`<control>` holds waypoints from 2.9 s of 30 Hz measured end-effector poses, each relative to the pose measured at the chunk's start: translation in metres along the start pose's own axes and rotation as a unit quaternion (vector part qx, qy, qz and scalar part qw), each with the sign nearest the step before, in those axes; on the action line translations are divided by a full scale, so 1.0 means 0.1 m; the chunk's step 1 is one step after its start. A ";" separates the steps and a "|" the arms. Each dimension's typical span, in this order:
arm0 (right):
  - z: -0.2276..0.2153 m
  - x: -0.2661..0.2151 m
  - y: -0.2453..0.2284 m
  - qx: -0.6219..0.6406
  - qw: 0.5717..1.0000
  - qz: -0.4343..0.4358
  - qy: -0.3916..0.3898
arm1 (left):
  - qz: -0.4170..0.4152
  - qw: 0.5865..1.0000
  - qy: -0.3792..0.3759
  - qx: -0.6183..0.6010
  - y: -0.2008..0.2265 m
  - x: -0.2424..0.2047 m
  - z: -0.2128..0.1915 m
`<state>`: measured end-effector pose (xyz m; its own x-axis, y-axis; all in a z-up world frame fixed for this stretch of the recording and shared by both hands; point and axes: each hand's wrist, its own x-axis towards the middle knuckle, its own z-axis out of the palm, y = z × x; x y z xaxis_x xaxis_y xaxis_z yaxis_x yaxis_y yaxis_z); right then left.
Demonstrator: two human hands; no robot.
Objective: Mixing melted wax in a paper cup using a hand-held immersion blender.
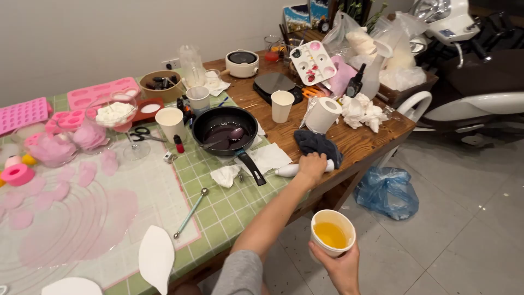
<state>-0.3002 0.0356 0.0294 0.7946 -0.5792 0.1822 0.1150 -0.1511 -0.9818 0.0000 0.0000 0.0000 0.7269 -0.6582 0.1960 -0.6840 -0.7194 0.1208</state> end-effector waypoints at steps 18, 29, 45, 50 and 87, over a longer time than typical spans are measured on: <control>1.13 -0.01 -0.41 0.096 0.971 -0.078 -0.202 | 0.213 0.544 0.228 -0.779 -0.96 -1.66 -3.56; 2.27 0.04 -0.32 0.126 0.951 -0.166 -0.227 | 0.068 0.611 0.507 -0.604 -1.69 -2.53 -3.99; 2.46 0.27 -0.11 0.114 0.934 -0.158 -0.299 | 0.018 0.628 0.425 -0.651 -1.60 -2.36 -3.10; 2.47 0.26 -0.11 0.098 0.940 -0.164 -0.282 | 0.012 0.662 0.387 -0.641 -1.62 -2.21 -2.70; 2.45 0.26 -0.07 0.117 0.932 -0.136 -0.314 | -0.004 0.688 0.344 -0.639 -1.55 -2.26 -2.44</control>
<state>-0.1340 0.2183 0.0284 0.9008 0.0495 0.4314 0.4321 -0.0037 -0.9018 -0.0734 0.3140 0.1743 0.8306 -0.0788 0.5513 -0.4949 0.3493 0.7956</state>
